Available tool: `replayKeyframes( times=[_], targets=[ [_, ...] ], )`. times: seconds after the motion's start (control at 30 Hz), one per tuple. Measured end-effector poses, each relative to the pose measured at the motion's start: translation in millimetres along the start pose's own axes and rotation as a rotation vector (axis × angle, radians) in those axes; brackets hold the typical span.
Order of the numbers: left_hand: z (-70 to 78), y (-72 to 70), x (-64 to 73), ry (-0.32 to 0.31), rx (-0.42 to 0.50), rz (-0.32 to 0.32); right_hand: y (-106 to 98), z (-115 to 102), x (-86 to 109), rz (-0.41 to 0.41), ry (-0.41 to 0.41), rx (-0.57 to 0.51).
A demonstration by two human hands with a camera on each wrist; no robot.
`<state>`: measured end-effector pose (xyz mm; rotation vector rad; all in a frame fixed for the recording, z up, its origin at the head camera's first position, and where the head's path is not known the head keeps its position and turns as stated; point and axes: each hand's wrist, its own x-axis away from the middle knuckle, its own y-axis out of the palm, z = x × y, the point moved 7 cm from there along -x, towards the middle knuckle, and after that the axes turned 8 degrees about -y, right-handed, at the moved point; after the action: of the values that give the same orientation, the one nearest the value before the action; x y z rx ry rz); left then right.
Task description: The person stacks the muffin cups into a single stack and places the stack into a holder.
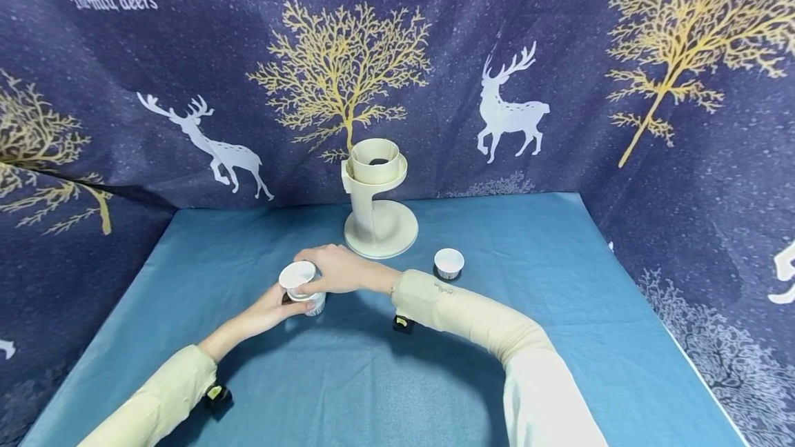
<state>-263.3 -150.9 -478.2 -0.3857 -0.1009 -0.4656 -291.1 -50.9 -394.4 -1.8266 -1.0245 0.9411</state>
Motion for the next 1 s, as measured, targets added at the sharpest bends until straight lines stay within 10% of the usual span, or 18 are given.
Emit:
replayKeyframes(
  times=[1.0],
  targets=[
    [6.1,-6.7,-2.1,-0.019,-0.159,0.055,16.0,3.5,5.1,-0.152,0.081,-0.008]
  ],
)
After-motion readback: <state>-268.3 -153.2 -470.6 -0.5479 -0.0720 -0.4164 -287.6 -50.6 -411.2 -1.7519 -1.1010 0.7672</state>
